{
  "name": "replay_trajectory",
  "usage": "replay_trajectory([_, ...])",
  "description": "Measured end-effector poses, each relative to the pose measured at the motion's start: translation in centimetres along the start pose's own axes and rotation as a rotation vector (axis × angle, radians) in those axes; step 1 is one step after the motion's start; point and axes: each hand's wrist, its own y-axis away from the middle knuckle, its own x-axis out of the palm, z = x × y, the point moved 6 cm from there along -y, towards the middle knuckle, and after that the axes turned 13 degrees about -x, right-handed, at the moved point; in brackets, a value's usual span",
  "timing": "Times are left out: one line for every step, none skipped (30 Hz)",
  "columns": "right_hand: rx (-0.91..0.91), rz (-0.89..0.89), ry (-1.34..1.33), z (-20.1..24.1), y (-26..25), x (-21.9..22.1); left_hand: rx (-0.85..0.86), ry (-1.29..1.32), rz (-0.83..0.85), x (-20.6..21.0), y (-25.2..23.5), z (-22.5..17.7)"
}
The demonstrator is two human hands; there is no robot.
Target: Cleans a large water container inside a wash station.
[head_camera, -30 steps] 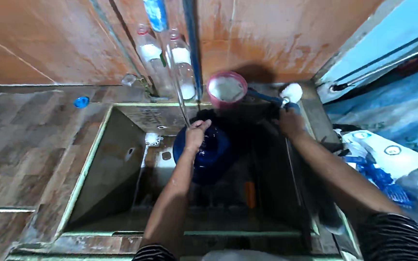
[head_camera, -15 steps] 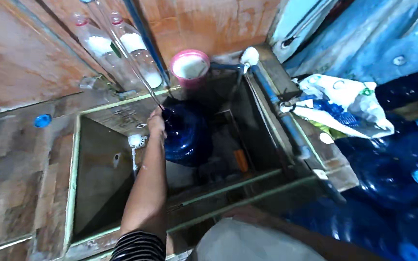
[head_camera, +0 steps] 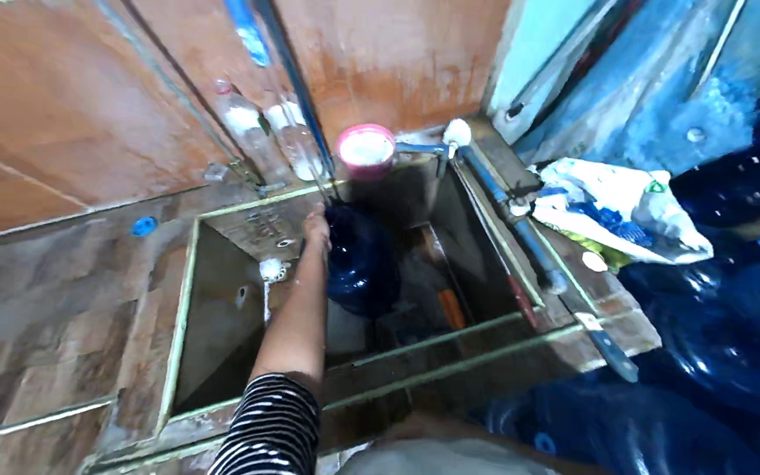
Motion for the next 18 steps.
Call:
replay_trajectory([-0.027,-0.034,0.029,0.7,0.0,-0.7,0.023,-0.013,0.005,0.2,-0.7,0.1])
replay_trajectory([-0.037,-0.087,0.039,1.0,0.0,-1.4,0.065,-0.041,0.008,0.4,-1.6,0.2])
replay_trajectory([0.009,-0.156,0.009,0.9,0.0,-2.1,0.114,-0.084,0.006,0.6,-2.2,0.2])
replay_trajectory([0.085,-0.244,-0.023,0.7,-0.2,-3.1,0.16,-0.117,0.005,0.6,-2.2,0.0])
replay_trajectory([0.163,-0.353,-0.019,0.7,-0.4,-4.3,0.179,-0.113,0.01,0.4,-1.7,-0.2])
replay_trajectory([0.215,-0.457,0.021,0.6,-0.6,-5.8,0.174,-0.083,0.02,0.3,-1.1,-0.3])
replay_trajectory([0.237,-0.52,0.098,0.8,-1.1,-7.5,0.149,-0.051,0.04,0.1,-0.4,-0.3])
replay_trajectory([0.205,-0.531,0.231,1.3,-1.9,-9.5,0.127,-0.023,0.067,0.1,-0.1,-0.5])
replay_trajectory([0.119,-0.512,0.415,2.3,-3.1,-11.7,0.119,0.001,0.096,0.2,-0.2,-0.6])
replay_trajectory([-0.015,-0.466,0.61,3.8,-4.6,-13.6,0.128,0.014,0.122,0.4,-0.5,-0.8])
replay_trajectory([-0.187,-0.385,0.793,5.5,-6.5,-15.1,0.133,0.023,0.147,0.8,-0.9,-0.9])
replay_trajectory([-0.386,-0.284,0.918,7.0,-8.7,-15.8,0.132,0.03,0.175,1.0,-1.2,-1.2])
replay_trajectory([-0.567,-0.167,0.978,8.4,-11.1,-15.5,0.13,0.035,0.197,1.3,-1.5,-1.5])
replay_trajectory([-0.703,-0.047,0.997,9.4,-13.5,-14.3,0.124,0.039,0.221,1.4,-1.9,-1.7])
replay_trajectory([-0.796,0.063,0.999,9.7,-15.7,-12.8,0.124,0.044,0.239,1.6,-2.3,-1.9])
replay_trajectory([-0.84,0.145,1.0,9.2,-17.7,-11.9,0.126,0.056,0.248,2.0,-2.8,-1.9])
replay_trajectory([-0.835,0.174,1.018,8.2,-19.7,-12.1,0.133,0.072,0.249,2.4,-3.2,-1.7])
replay_trajectory([-0.793,0.149,1.062,7.0,-21.8,-13.6,0.14,0.08,0.258,2.6,-3.0,-1.6])
